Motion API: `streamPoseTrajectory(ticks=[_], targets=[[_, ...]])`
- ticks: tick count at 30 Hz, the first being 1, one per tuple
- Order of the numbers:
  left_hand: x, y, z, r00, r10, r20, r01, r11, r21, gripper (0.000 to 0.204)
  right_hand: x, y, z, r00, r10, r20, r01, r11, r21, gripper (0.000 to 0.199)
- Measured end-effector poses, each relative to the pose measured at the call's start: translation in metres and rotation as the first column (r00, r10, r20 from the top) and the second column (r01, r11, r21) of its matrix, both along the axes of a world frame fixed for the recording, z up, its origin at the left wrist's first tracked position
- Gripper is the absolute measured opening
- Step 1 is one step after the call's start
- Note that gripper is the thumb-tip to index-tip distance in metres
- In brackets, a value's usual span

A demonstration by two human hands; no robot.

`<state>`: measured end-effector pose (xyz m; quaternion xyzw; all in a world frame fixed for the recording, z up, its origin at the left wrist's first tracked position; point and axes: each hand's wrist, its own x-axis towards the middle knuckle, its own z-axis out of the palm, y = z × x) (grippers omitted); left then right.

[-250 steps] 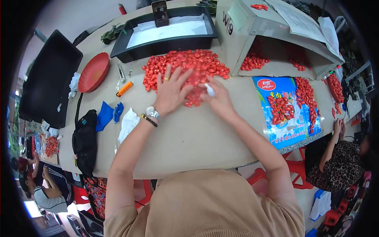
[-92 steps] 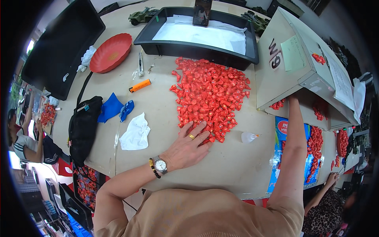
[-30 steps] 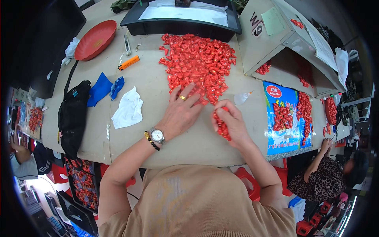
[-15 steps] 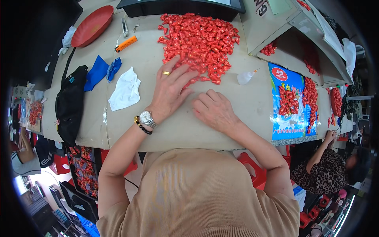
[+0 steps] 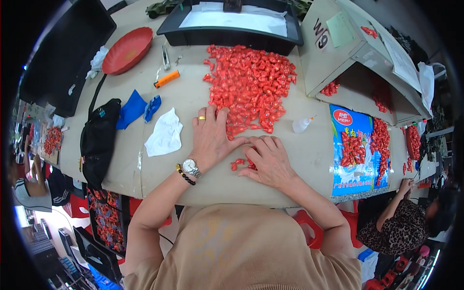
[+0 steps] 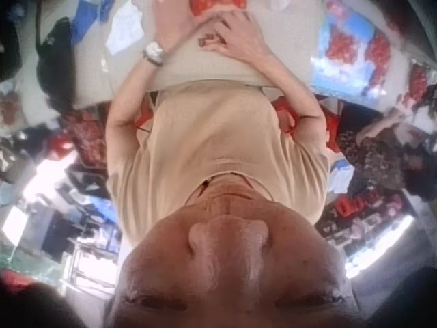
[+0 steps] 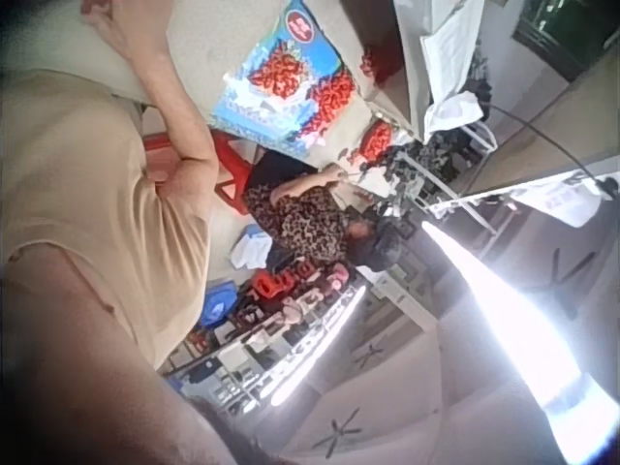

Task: Applying glue to small red plastic components at a factory assembly table.

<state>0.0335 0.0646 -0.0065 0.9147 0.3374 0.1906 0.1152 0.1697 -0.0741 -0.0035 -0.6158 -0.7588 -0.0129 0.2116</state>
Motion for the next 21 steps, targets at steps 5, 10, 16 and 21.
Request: streamPoseTrajectory(ticks=[5,10,16,21], targets=[[0.002,0.007,-0.003,0.998,-0.068,0.003,0.068,0.997,0.021,0.064,0.002,0.002,-0.002,0.999,-0.027,-0.026,0.029,0.998,0.064,0.051],[0.002,0.013,-0.007,0.990,-0.138,-0.012,0.139,0.987,0.086,0.048,0.003,-0.003,0.006,0.998,-0.014,-0.065,0.025,0.983,0.184,0.049],[-0.008,0.016,-0.004,0.984,-0.170,-0.049,0.174,0.980,0.096,0.047,0.035,-0.040,0.005,0.931,-0.112,-0.347,0.221,0.930,0.294,0.035],[-0.010,0.014,-0.002,0.993,-0.113,-0.024,0.115,0.990,0.084,0.053,0.057,-0.050,-0.013,0.558,-0.218,-0.800,0.630,0.739,0.238,0.032]])
